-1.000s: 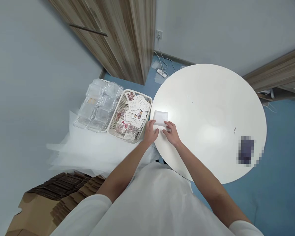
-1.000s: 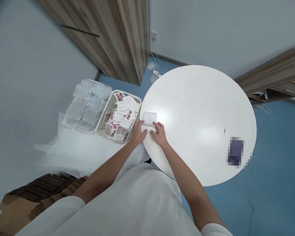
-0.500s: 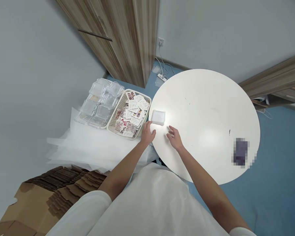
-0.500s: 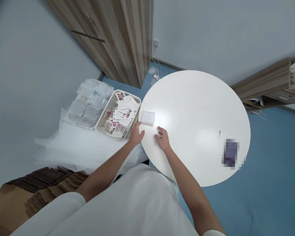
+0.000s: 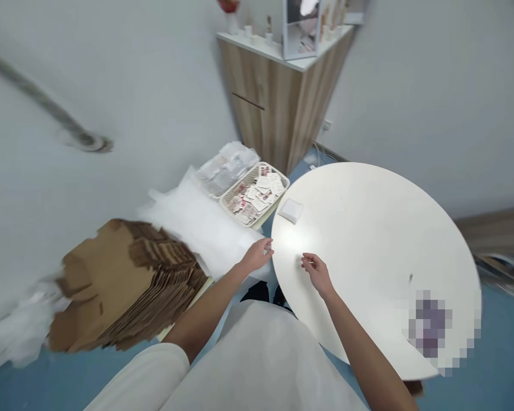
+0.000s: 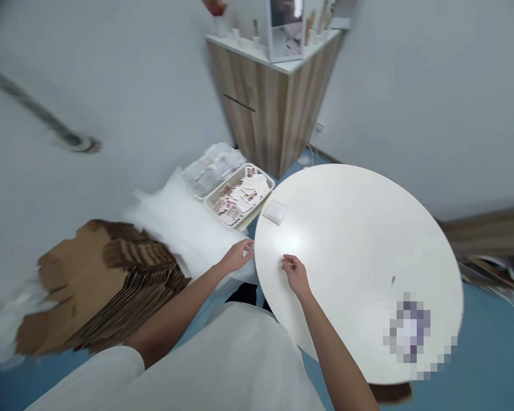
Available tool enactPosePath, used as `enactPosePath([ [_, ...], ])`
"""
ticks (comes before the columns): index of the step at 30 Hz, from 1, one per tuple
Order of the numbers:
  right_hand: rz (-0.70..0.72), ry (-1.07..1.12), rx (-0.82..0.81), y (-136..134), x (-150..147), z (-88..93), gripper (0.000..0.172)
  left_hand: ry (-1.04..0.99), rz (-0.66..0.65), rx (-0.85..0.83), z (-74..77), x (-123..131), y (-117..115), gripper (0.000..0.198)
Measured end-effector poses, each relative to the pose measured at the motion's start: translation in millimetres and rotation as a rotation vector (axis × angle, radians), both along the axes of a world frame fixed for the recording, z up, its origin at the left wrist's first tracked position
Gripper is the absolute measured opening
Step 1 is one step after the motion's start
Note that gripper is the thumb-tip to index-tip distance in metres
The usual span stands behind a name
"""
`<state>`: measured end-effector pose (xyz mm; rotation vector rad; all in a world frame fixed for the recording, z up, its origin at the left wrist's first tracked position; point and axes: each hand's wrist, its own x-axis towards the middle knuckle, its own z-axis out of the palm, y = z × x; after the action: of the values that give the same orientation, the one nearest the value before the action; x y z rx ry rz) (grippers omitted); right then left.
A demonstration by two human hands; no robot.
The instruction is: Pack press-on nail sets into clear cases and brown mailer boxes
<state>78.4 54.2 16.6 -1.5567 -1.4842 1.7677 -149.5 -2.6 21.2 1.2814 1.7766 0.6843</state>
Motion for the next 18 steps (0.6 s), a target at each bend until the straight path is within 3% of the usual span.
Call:
enactPosePath([
  [4,0.160,-0.016,0.000,-9,-14,-11.2,0.038,0.069,0.029,-0.004,27.6,5,-57,0.037],
  [10,0.505,0.013,0.075,-25,-72,-12.7,0.038,0.158,0.225,0.010,73.6,-13,-138,0.036],
  [14,0.763,0.011,0.262,-36,-122,2.7,0.040,0.207,0.401,0.101,104.1,-39,-184,0.037],
  [18,0.951,-0.007,0.611,-54,-184,35.2,0.046,0.399,0.601,0.152,125.7,-82,-227,0.039],
])
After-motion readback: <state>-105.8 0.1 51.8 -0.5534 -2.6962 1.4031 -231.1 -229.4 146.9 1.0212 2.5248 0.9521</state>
